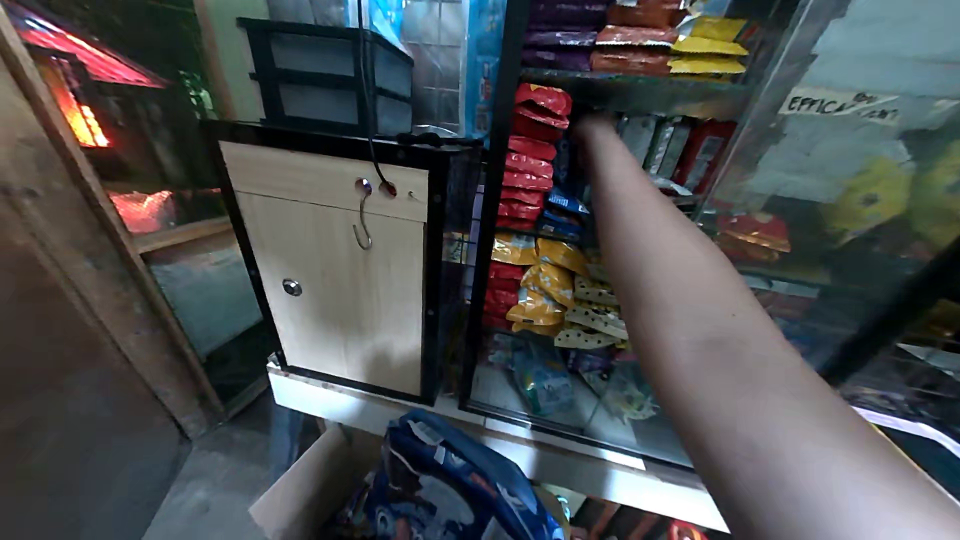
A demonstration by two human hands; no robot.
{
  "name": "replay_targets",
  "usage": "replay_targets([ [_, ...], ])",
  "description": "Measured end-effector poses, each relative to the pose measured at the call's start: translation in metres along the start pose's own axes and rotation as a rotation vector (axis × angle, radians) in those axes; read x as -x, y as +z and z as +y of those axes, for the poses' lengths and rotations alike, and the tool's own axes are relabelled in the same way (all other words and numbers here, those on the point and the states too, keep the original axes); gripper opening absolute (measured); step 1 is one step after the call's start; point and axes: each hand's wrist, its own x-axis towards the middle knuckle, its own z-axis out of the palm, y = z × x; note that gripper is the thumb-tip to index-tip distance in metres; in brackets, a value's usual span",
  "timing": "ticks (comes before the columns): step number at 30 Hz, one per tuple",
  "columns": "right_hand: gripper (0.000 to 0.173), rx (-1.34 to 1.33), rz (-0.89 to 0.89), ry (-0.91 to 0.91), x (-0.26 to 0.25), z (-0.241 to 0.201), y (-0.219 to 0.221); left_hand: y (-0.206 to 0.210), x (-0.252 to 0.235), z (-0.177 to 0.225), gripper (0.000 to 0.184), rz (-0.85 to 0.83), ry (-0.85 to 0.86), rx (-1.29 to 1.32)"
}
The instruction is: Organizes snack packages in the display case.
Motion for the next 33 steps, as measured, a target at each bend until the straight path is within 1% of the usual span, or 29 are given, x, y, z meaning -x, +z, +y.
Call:
replay_targets([
  [2, 0.045, 0.0, -0.025, 0.025, 0.003, 0.004, 0.004, -0.004, -0.002, -0.003, 0.037, -0.018, -0.017, -0.008],
  [3, 0.045, 0.029, -0.04, 0.041, 0.005, 0.005, 0.005, -0.004, -0.002, -0.003, 0.042, -0.017, -0.022, -0.019],
  [4, 0.045, 0.052, -0.044, 0.056, 0.005, 0.005, 0.007, -0.003, -0.001, -0.003, 0.039, -0.017, -0.02, -0.027],
  [7, 0.044, 0.052, -0.042, 0.081, 0.004, 0.003, 0.007, 0.0, 0.001, -0.003, 0.018, -0.054, -0.004, -0.013],
  [8, 0.043, 0.034, -0.041, 0.086, 0.006, 0.003, 0.008, 0.002, 0.001, -0.003, 0.02, -0.052, 0.001, -0.013],
  [9, 0.043, 0.034, -0.045, 0.081, 0.006, 0.004, 0.008, 0.003, 0.002, -0.004, 0.025, -0.046, -0.004, -0.012],
  [11, 0.042, 0.004, -0.057, 0.087, 0.007, 0.006, 0.009, 0.004, 0.002, -0.005, 0.042, -0.028, -0.035, -0.03],
  [13, 0.041, -0.022, -0.093, 0.089, 0.013, 0.002, 0.006, 0.003, 0.002, -0.005, 0.05, -0.027, -0.047, -0.045],
  [15, 0.041, -0.034, -0.111, 0.068, 0.023, -0.001, 0.004, 0.0, 0.001, -0.006, 0.047, -0.051, -0.046, -0.055],
  [18, 0.042, -0.046, -0.147, 0.065, 0.034, -0.002, 0.006, 0.0, 0.001, -0.006, 0.05, -0.05, -0.045, -0.054],
  [21, 0.04, 0.129, -0.215, 0.019, 0.032, 0.002, 0.008, 0.002, 0.003, -0.003, 0.044, -0.047, -0.046, -0.038],
  [23, 0.041, 0.093, -0.211, 0.053, 0.028, 0.004, 0.009, 0.002, 0.004, -0.001, 0.037, -0.041, -0.06, -0.03],
  [24, 0.04, 0.028, -0.199, 0.081, 0.028, 0.006, 0.009, 0.001, 0.004, -0.001, 0.035, -0.039, -0.071, -0.02],
  [26, 0.039, -0.098, -0.184, 0.115, 0.027, 0.009, 0.01, -0.001, 0.003, -0.001, 0.039, -0.028, -0.102, -0.019],
  [27, 0.039, -0.105, -0.191, 0.121, 0.03, 0.008, 0.009, -0.001, 0.002, -0.001, 0.04, -0.028, -0.107, -0.015],
  [29, 0.039, -0.033, -0.217, 0.098, 0.033, 0.004, 0.008, -0.002, 0.002, -0.002, 0.04, -0.035, -0.095, -0.013],
  [31, 0.04, 0.125, -0.24, 0.051, 0.036, -0.001, 0.005, -0.001, 0.002, -0.002, 0.038, -0.039, -0.097, -0.012],
  [33, 0.04, 0.245, -0.188, 0.039, 0.03, -0.003, 0.004, 0.0, 0.004, -0.001, 0.024, -0.056, -0.096, -0.005],
])
